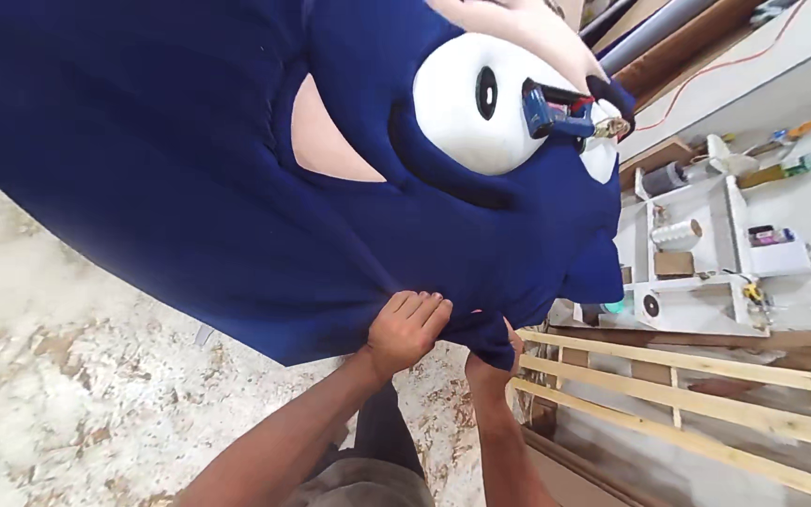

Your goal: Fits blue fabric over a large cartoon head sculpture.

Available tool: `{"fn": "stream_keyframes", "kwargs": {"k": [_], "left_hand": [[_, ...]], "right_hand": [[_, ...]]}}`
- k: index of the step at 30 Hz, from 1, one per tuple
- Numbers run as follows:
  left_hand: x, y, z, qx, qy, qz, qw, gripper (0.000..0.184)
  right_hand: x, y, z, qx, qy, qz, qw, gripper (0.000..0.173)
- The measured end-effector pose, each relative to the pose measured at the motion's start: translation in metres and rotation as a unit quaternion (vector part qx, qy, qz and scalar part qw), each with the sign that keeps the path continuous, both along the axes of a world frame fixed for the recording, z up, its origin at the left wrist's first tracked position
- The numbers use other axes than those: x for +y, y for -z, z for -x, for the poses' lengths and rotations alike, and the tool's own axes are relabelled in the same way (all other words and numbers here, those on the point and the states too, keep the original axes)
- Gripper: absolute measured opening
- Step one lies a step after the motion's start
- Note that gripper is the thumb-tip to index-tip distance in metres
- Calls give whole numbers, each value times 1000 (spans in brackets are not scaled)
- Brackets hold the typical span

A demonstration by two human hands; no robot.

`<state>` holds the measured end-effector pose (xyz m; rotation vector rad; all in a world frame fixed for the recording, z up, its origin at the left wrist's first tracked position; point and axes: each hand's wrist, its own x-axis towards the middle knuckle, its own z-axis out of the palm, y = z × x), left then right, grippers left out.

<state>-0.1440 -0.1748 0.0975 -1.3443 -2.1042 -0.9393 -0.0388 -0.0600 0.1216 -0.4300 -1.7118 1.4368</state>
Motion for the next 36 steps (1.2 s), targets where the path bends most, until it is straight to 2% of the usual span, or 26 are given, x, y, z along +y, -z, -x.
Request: {"fn": "stream_keyframes", "kwargs": {"k": [3, 6, 9, 11, 12, 14, 15, 16, 17, 18, 19, 21, 22, 24, 26, 29, 36], "left_hand": [[0, -2, 4, -5, -2, -8, 1000, 38], [-10, -9, 3, -55, -50, 43, 996, 52], [-20, -18, 1, -89, -45, 88, 991, 41], [-18, -19, 6, -107, -13, 54, 993, 29], [-15, -21, 9, -120, -9, 43, 992, 25], [-7, -24, 15, -160, -9, 38, 986, 23], [-5, -25, 16, -181, -15, 30, 983, 23], [-4, -24, 16, -189, -21, 13, 982, 24], [-5, -22, 15, -185, -26, -10, 982, 24], [-6, -18, 13, -175, -30, -36, 984, 25], [-8, -15, 9, -166, -32, -62, 984, 27], [-14, -8, 2, -152, -41, -99, 983, 31], [-15, -7, 1, -148, -47, -110, 982, 33], [-14, -3, 1, -139, -51, -125, 981, 36], [-11, 1, -1, -130, -68, -130, 981, 41], [-12, 1, 1, -107, -81, -117, 984, 46], [-21, 7, -5, -37, -16, -107, 993, 31]], "right_hand": [[5, 0, 6, 7, 11, 33, 999, 19], [6, -1, 4, 7, 11, 49, 999, 21], [7, -8, 2, -11, -10, -10, 1000, 15], [16, -10, 6, -57, -10, -139, 989, 7], [23, -10, 8, -94, -15, -218, 971, 15], [36, -16, 10, -155, -90, -342, 922, 33], [40, -20, 11, -181, -131, -388, 894, 50], [40, -23, 13, -209, -154, -435, 862, 74], [38, -25, 17, -237, -157, -476, 832, 88], [35, -24, 20, -254, -154, -502, 812, 85], [34, -23, 23, -256, -156, -509, 807, 68], [31, -21, 36, -221, -184, -458, 841, 32], [29, -16, 43, -190, -196, -411, 870, 25], [23, -6, 48, -136, -183, -333, 915, 27], [15, 3, 49, -118, -120, -313, 935, 24], [8, 16, 53, -101, -48, -327, 938, 23], [10, 31, 40, -19, -81, -346, 934, 21]]}}
